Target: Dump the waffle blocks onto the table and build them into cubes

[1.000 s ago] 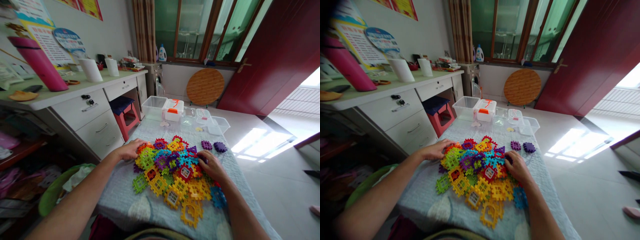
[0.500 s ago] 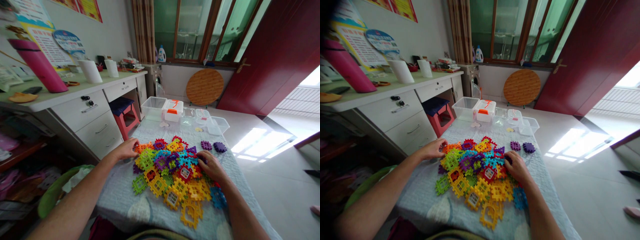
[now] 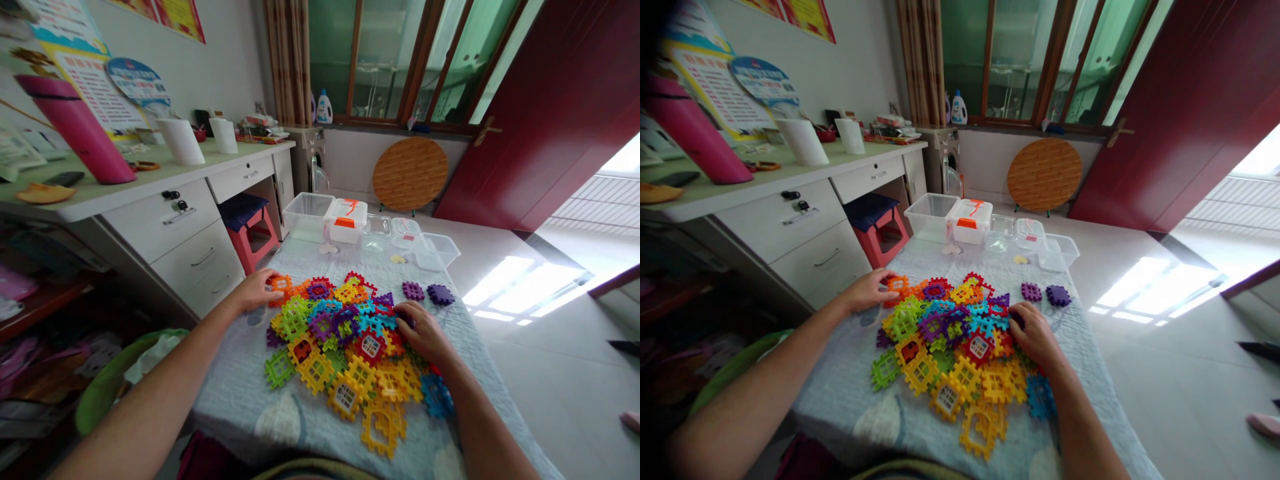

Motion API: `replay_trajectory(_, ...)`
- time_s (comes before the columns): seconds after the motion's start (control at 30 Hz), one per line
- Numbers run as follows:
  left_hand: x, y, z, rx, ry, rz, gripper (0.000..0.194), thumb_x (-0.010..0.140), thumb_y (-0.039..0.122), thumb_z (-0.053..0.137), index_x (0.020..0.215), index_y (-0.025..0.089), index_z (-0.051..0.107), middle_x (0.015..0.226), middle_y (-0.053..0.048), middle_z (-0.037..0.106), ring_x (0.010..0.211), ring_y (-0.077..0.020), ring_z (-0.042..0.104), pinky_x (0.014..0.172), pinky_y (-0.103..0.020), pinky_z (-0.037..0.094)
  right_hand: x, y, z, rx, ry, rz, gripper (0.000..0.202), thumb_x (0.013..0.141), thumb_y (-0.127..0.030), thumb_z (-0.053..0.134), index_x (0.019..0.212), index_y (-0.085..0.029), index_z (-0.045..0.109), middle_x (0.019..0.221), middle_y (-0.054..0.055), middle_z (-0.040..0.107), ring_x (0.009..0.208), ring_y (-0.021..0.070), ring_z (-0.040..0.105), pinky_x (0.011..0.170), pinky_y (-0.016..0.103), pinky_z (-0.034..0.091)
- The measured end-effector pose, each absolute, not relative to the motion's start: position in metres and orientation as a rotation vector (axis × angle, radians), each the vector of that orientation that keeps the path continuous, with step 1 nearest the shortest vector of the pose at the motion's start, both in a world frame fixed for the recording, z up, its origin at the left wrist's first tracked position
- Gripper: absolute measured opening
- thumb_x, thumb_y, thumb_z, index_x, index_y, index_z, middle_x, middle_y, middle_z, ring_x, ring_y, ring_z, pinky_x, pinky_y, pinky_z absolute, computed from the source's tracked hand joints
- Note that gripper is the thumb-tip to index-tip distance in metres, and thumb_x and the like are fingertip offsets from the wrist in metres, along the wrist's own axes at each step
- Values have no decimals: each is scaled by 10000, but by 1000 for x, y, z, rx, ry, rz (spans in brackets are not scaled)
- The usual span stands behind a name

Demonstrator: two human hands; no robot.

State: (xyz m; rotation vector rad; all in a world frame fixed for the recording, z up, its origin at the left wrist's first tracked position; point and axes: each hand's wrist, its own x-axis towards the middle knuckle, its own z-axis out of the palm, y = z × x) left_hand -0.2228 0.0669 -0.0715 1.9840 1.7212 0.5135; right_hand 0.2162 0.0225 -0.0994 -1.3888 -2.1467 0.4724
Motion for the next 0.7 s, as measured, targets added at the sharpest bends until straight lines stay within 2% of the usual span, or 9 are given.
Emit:
replay_trajectory(0.13, -234, 65, -66, 1867, 1726, 671, 672, 650, 516, 662, 1217, 172, 551, 1232, -95, 600, 1100, -273, 574, 866, -335, 485, 216, 22, -99, -1379, -2146, 457, 198, 833, -215, 518, 983, -209, 648, 1011, 71, 646, 941, 222, 604, 872, 370, 478)
replay_trajectory(0.27, -235, 60, -60, 2025, 1592, 356, 592, 617, 412, 676, 1162, 193, 597, 1241, -86, 598, 1180, -278, 529, 1025, -350, 390, 216, 23, -100, -1373, -2146, 456, 201, 837, -227, 517, 988, -208, 647, 1014, 73, 650, 934, 223, 612, 874, 373, 483)
replay_trajectory(0.37, -230, 58, -59, 2151, 1582, 159, 635, 587, 350, 674, 1189, 170, 587, 1278, -116, 563, 1223, -291, 483, 1072, -363, 337, 216, 22, -100, -1377, -2144, 452, 200, 838, -229, 517, 988, -203, 647, 1018, 77, 650, 936, 223, 613, 885, 377, 482)
replay_trajectory(0.43, -226, 59, -60, 2209, 1592, 118, 621, 599, 331, 664, 1192, 162, 586, 1255, -124, 566, 1203, -286, 488, 1057, -356, 345, 215, 22, -99, -1378, -2137, 452, 203, 835, -228, 520, 989, -203, 650, 1021, 80, 652, 939, 224, 612, 892, 382, 480)
replay_trajectory(0.57, -222, 67, -63, 2250, 1548, 66, 432, 600, 295, 644, 1017, 184, 661, 1035, -78, 621, 1007, -250, 571, 920, -307, 421, 216, 22, -99, -1378, -2128, 457, 214, 825, -221, 523, 988, -207, 662, 1027, 78, 655, 945, 226, 610, 889, 384, 481)
replay_trajectory(0.7, -218, 71, -64, 2287, 1570, 88, 379, 570, 315, 652, 923, 179, 680, 951, -70, 627, 893, -246, 590, 816, -302, 445, 217, 23, -101, -1379, -2138, 459, 219, 825, -219, 526, 998, -209, 660, 1025, 77, 656, 950, 228, 611, 890, 381, 481)
